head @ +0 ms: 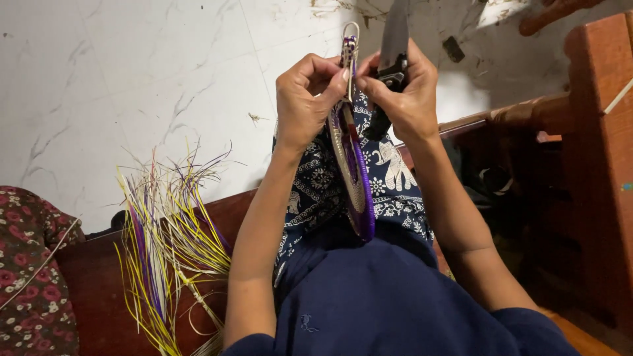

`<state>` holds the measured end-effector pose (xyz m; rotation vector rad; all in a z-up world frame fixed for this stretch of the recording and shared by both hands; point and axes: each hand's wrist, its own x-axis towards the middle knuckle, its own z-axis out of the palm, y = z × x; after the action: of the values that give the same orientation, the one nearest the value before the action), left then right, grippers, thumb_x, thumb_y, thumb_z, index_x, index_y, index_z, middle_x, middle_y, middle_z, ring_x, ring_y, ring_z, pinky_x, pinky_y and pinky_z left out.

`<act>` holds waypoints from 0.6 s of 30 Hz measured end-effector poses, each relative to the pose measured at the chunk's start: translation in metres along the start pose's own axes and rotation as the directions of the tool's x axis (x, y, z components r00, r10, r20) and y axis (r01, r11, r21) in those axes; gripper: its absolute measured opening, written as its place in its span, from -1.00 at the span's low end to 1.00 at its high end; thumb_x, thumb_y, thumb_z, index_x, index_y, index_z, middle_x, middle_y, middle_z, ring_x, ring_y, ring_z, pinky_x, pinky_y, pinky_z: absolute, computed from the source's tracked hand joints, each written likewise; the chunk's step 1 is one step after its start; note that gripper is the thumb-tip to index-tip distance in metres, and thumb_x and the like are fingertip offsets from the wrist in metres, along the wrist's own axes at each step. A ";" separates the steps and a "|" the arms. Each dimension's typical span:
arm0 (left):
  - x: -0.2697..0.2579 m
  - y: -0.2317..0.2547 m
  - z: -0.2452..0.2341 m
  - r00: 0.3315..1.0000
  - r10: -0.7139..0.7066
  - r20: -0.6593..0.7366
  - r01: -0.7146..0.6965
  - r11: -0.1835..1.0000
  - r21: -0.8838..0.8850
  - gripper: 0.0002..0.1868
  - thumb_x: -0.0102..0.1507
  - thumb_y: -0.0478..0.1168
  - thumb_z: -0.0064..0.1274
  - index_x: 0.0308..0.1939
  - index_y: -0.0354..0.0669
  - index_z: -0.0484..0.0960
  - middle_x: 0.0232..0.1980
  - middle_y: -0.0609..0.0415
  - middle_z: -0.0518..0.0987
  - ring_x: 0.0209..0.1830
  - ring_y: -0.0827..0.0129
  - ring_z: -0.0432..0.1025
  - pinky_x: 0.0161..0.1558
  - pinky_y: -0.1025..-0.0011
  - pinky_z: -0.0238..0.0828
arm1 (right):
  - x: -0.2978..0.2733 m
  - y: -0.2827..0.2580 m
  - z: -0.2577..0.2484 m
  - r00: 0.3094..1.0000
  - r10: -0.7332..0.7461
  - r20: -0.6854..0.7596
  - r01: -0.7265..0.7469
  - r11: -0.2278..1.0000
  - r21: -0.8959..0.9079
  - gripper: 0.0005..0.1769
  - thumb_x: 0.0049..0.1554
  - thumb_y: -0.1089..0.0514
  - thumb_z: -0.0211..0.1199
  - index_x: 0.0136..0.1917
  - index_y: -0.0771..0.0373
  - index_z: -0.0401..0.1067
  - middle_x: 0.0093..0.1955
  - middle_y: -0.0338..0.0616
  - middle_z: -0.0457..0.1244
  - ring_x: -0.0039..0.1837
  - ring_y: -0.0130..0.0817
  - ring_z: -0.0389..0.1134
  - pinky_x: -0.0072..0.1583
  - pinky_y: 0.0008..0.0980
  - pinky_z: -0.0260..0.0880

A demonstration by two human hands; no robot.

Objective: Trimming the excess ends of woven strips from a fan using a blade after weaving them into place.

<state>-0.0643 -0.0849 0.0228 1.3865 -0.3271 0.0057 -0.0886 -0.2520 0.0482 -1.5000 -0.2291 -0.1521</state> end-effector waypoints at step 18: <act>-0.008 0.004 0.010 0.997 -0.069 0.018 0.064 0.982 0.178 -0.77 0.29 0.02 0.17 -0.12 0.02 0.73 0.09 -0.04 0.64 0.21 0.17 0.48 0.23 0.13 0.56 | -0.029 0.021 -0.004 0.965 -0.262 -0.007 0.232 0.867 -0.442 -0.84 0.30 0.29 0.30 0.04 0.26 0.32 -0.13 -0.18 0.21 -0.20 -0.41 0.17 -0.15 -0.37 0.25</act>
<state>-0.0750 -0.0928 0.0262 1.5748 -0.3060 -0.0380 -0.1110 -0.2553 0.0207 -1.9076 -0.3503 -0.4868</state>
